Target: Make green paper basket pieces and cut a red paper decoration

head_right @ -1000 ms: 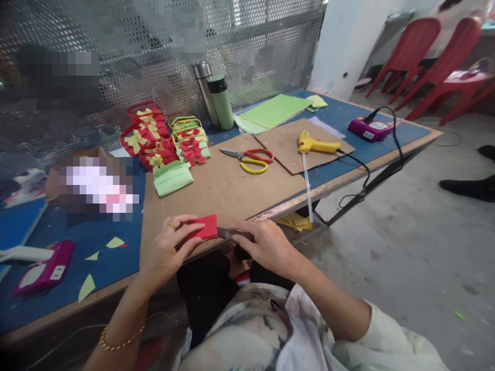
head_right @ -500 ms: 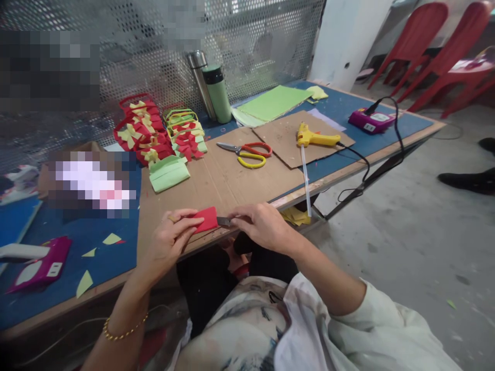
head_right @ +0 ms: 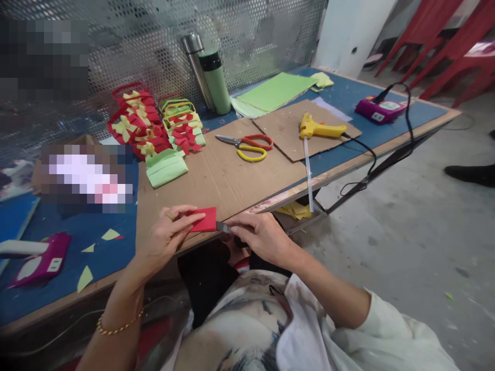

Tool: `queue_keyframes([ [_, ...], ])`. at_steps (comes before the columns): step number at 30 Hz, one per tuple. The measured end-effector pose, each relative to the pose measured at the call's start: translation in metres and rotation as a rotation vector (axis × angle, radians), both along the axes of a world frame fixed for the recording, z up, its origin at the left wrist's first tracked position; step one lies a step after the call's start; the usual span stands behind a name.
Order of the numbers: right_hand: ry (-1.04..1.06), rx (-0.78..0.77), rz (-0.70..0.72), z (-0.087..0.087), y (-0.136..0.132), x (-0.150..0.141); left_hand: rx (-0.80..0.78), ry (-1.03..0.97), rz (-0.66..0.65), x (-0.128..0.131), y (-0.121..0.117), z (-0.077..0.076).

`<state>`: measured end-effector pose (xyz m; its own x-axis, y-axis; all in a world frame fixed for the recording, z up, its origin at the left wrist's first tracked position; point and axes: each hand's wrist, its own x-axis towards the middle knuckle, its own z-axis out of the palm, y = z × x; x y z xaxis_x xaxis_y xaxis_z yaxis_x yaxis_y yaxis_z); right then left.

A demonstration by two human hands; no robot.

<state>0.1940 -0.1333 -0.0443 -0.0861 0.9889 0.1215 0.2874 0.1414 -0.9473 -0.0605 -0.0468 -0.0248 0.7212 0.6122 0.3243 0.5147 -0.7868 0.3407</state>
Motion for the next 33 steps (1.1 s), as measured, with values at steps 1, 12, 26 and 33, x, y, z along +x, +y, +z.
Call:
queue_keyframes([
  [1, 0.028, -0.013, 0.001, 0.000, 0.001, 0.000, 0.001, 0.007, -0.003, 0.000, 0.000, 0.000],
  [12, 0.024, -0.045, 0.014, -0.004, -0.003, 0.003, 0.012, -0.013, 0.007, -0.001, 0.000, -0.005],
  [26, -0.020, -0.018, -0.034, -0.004, -0.004, -0.004, 0.003, -0.010, 0.012, 0.000, -0.003, -0.002],
  [33, 0.024, -0.002, -0.022, -0.006, -0.006, -0.008, -0.004, -0.016, 0.039, 0.000, -0.003, -0.005],
])
